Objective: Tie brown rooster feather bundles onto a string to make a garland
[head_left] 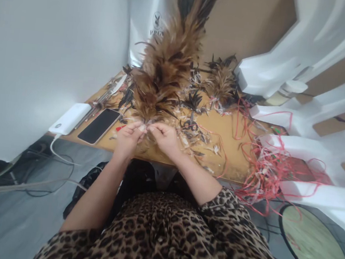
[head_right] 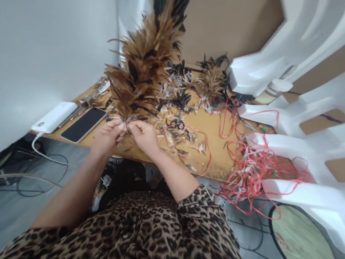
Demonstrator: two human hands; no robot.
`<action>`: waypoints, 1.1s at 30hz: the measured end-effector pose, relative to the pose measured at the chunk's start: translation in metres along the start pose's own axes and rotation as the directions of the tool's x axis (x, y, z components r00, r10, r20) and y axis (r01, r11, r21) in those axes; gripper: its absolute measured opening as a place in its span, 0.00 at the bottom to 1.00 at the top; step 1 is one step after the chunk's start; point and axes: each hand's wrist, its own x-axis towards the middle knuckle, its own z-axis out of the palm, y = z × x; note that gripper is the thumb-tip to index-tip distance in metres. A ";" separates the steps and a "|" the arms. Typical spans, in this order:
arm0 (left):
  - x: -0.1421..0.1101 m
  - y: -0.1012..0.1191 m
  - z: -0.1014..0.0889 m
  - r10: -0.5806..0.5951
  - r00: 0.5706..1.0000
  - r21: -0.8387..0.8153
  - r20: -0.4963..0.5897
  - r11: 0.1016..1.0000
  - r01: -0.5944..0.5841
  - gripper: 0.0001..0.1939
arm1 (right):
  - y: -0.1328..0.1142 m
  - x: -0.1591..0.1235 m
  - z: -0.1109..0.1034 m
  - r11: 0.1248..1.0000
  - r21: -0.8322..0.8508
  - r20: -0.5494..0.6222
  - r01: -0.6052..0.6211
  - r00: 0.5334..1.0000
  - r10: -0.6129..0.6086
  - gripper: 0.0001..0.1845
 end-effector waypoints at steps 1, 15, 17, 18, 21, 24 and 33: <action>0.000 -0.003 0.001 0.023 0.999 0.027 -0.033 0.999 -0.022 0.15 | -0.001 -0.002 0.000 0.996 -0.064 0.002 0.055 0.998 -0.055 0.13; -0.004 -0.021 -0.002 0.249 0.966 0.278 -0.061 0.934 -0.224 0.11 | -0.014 -0.019 -0.005 0.899 -0.298 0.144 0.319 0.947 -0.288 0.15; -0.002 -0.025 -0.004 0.271 0.961 0.298 -0.050 0.923 -0.244 0.11 | -0.014 -0.019 -0.006 0.888 -0.336 0.155 0.315 0.948 -0.278 0.15; -0.001 -0.028 -0.005 0.287 0.957 0.315 -0.042 0.913 -0.260 0.11 | -0.015 -0.018 -0.006 0.877 -0.369 0.171 0.309 0.949 -0.263 0.16; 0.001 -0.033 -0.009 0.348 0.937 0.440 0.019 0.839 -0.321 0.12 | -0.022 -0.013 -0.010 0.818 -0.508 0.248 0.268 0.956 -0.160 0.16; 0.003 -0.030 -0.014 0.423 0.898 0.637 0.119 0.661 -0.396 0.14 | -0.043 -0.004 -0.018 0.700 -0.653 0.352 0.290 0.934 -0.058 0.14; -0.005 -0.021 -0.011 0.481 0.823 0.757 0.302 0.403 -0.514 0.11 | -0.086 0.067 -0.023 0.508 -0.757 0.451 0.412 0.891 -0.052 0.06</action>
